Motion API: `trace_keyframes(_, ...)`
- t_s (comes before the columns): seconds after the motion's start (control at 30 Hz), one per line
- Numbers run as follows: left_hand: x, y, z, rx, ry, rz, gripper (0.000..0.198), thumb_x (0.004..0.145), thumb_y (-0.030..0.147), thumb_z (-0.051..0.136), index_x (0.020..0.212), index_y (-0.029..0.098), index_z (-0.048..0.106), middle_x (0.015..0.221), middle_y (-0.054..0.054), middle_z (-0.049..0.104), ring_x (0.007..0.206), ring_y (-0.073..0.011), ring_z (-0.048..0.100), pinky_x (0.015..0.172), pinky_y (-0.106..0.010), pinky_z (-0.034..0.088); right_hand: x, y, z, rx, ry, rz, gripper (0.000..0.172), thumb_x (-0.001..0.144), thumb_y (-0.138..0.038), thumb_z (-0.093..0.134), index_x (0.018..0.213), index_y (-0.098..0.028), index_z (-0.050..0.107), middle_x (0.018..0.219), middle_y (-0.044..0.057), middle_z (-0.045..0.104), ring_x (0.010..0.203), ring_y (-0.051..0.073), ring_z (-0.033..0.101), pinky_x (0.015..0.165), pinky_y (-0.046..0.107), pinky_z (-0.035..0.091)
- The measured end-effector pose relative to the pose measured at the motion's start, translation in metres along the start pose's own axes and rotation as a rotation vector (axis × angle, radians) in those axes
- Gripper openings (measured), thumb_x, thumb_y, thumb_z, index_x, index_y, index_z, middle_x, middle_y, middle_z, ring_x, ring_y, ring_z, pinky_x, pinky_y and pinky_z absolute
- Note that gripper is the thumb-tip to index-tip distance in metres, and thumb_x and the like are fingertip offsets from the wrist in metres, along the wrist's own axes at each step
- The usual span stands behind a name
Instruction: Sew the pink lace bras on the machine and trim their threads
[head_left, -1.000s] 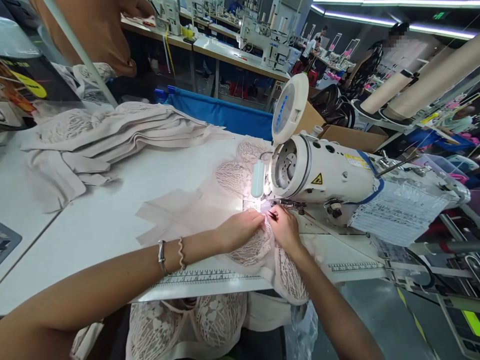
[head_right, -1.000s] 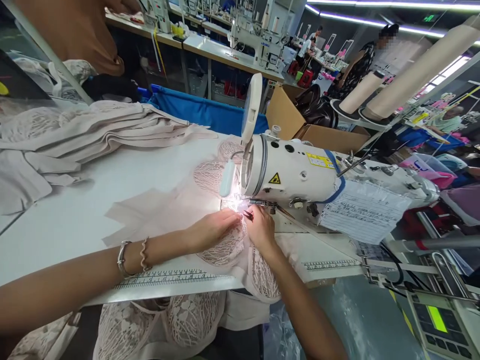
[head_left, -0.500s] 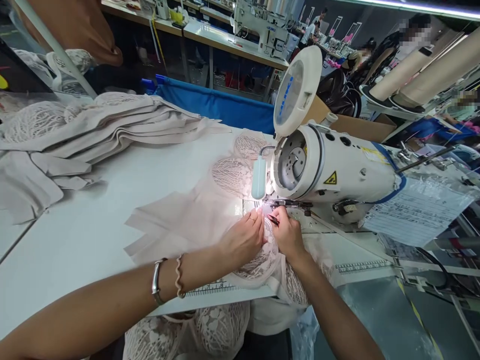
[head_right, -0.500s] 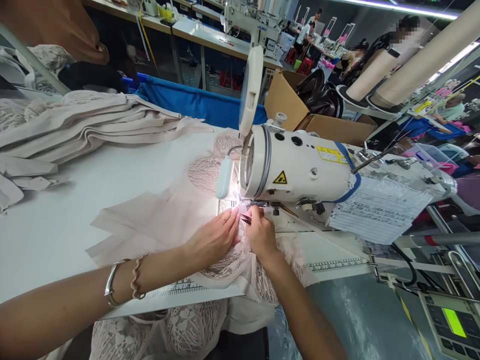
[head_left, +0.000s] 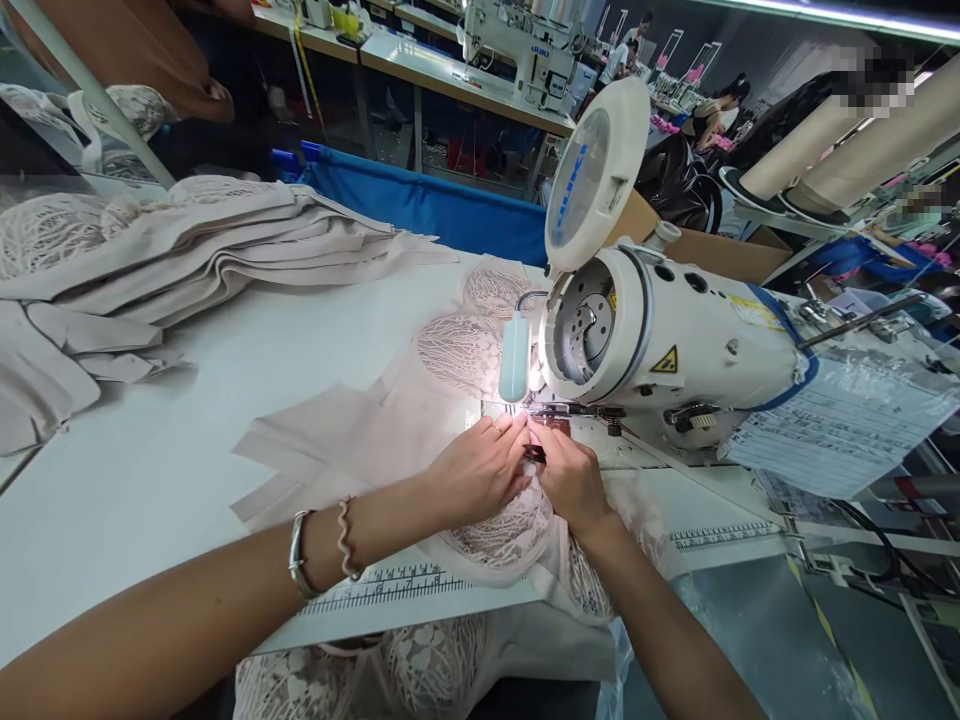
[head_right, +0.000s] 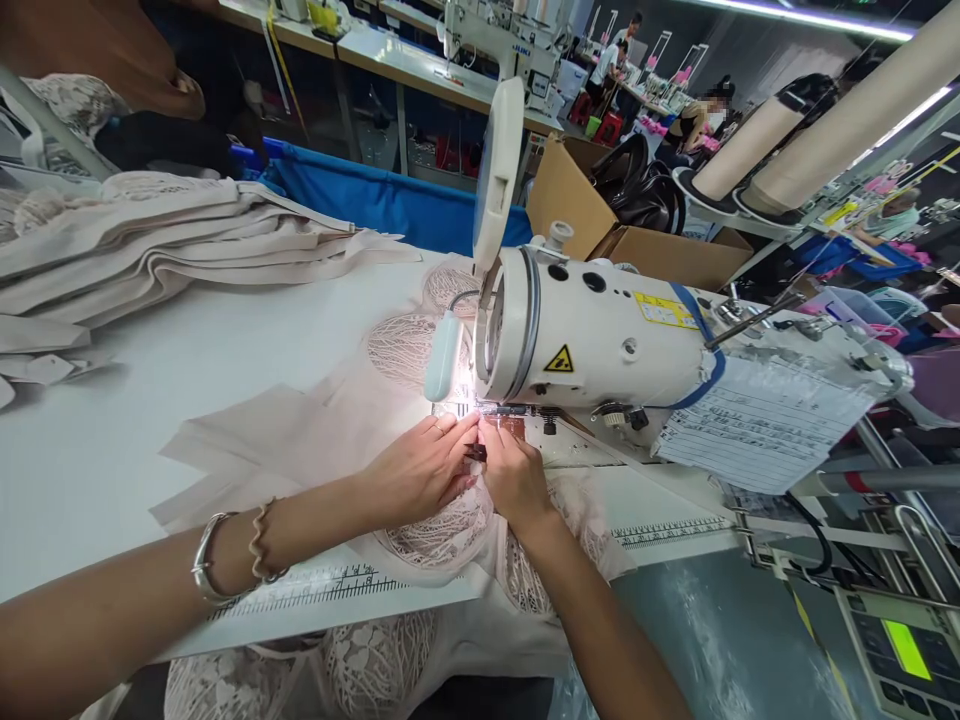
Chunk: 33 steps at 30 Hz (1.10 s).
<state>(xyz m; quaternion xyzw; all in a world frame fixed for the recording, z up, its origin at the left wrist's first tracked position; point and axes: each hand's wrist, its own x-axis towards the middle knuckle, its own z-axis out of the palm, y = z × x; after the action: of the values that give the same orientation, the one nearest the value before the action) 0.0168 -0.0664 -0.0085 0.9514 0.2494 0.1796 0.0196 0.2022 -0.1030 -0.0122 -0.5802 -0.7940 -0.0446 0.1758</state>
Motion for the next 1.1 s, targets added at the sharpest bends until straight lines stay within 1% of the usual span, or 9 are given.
trace_keyframes(0.1, -0.001, 0.000, 0.000, 0.002, -0.037, -0.018, 0.053, 0.099, 0.036, 0.049, 0.134, -0.004, 0.051, 0.139, -0.027, 0.057, 0.112, -0.0330, 0.060, 0.088, -0.043, 0.044, -0.002, 0.002, 0.003, -0.033, -0.029, 0.015, 0.040, 0.096, -0.014, 0.041, 0.124, -0.013, 0.069, 0.085, 0.010, 0.073, 0.078, 0.020, 0.069, 0.072, 0.026, 0.053)
trace_keyframes(0.3, -0.002, -0.001, -0.004, 0.041, -0.042, -0.046, 0.057, 0.102, 0.043, 0.044, 0.139, -0.001, 0.051, 0.141, -0.026, 0.057, 0.121, -0.0343, 0.057, 0.100, -0.046, 0.038, -0.002, 0.002, 0.005, -0.088, -0.046, 0.034, 0.045, 0.090, -0.008, 0.045, 0.128, -0.014, 0.069, 0.084, 0.009, 0.073, 0.074, 0.019, 0.068, 0.067, 0.026, 0.051)
trace_keyframes(0.47, -0.003, -0.002, 0.000, 0.079, -0.044, -0.038, 0.061, 0.102, 0.043, 0.046, 0.143, -0.001, 0.049, 0.147, -0.026, 0.053, 0.129, -0.0357, 0.054, 0.108, -0.049, 0.033, -0.001, 0.002, 0.004, -0.111, -0.015, 0.010, 0.047, 0.087, -0.005, 0.047, 0.128, -0.014, 0.068, 0.084, 0.007, 0.074, 0.072, 0.018, 0.068, 0.065, 0.025, 0.052)
trace_keyframes(0.67, -0.003, -0.005, -0.001, 0.120, -0.019, -0.029, 0.061, 0.101, 0.045, 0.048, 0.141, -0.001, 0.051, 0.144, -0.025, 0.056, 0.130, -0.0365, 0.055, 0.108, -0.049, 0.036, 0.002, 0.000, 0.001, -0.095, -0.023, 0.021, 0.045, 0.088, -0.005, 0.046, 0.127, -0.014, 0.068, 0.088, 0.008, 0.076, 0.076, 0.020, 0.070, 0.068, 0.026, 0.053)
trace_keyframes(0.77, -0.002, -0.005, -0.002, 0.164, 0.009, -0.016, 0.061, 0.102, 0.046, 0.047, 0.139, -0.002, 0.053, 0.142, -0.025, 0.057, 0.130, -0.0374, 0.055, 0.107, -0.050, 0.038, 0.005, -0.003, -0.002, -0.071, -0.050, 0.078, 0.041, 0.086, -0.005, 0.047, 0.121, -0.015, 0.067, 0.089, 0.009, 0.077, 0.076, 0.021, 0.071, 0.067, 0.027, 0.051)
trace_keyframes(0.83, -0.001, -0.003, -0.003, 0.214, 0.014, 0.041, 0.054, 0.104, 0.040, 0.044, 0.133, -0.003, 0.058, 0.138, -0.026, 0.060, 0.128, -0.0372, 0.057, 0.108, -0.050, 0.039, 0.007, -0.003, -0.006, -0.059, -0.102, 0.159, 0.032, 0.086, -0.008, 0.050, 0.112, -0.016, 0.067, 0.080, 0.007, 0.076, 0.069, 0.022, 0.070, 0.061, 0.027, 0.048)
trace_keyframes(0.93, -0.002, 0.005, -0.006, 0.266, -0.049, 0.175, 0.037, 0.102, 0.019, 0.043, 0.125, -0.002, 0.063, 0.130, -0.024, 0.065, 0.122, -0.0340, 0.062, 0.106, -0.046, 0.043, 0.006, 0.000, -0.012, -0.011, -0.164, 0.243, 0.019, 0.087, -0.014, 0.054, 0.103, -0.018, 0.063, 0.068, 0.003, 0.070, 0.061, 0.022, 0.067, 0.055, 0.027, 0.044)
trace_keyframes(1.0, -0.004, 0.010, -0.008, 0.252, -0.101, 0.201, 0.037, 0.099, 0.014, 0.046, 0.130, -0.001, 0.060, 0.134, -0.024, 0.063, 0.125, -0.0354, 0.060, 0.104, -0.046, 0.046, 0.003, 0.003, -0.016, 0.055, -0.139, 0.211, 0.020, 0.087, -0.015, 0.053, 0.105, -0.018, 0.062, 0.077, 0.004, 0.071, 0.066, 0.021, 0.067, 0.060, 0.027, 0.047)
trace_keyframes(1.1, -0.006, 0.011, -0.011, 0.191, -0.161, 0.158, 0.044, 0.096, 0.019, 0.053, 0.137, 0.003, 0.054, 0.142, -0.024, 0.056, 0.134, -0.0412, 0.052, 0.105, -0.052, 0.046, -0.002, 0.007, -0.019, 0.146, -0.071, 0.092, 0.034, 0.089, -0.011, 0.047, 0.118, -0.019, 0.063, 0.101, 0.008, 0.071, 0.087, 0.021, 0.069, 0.075, 0.028, 0.052)
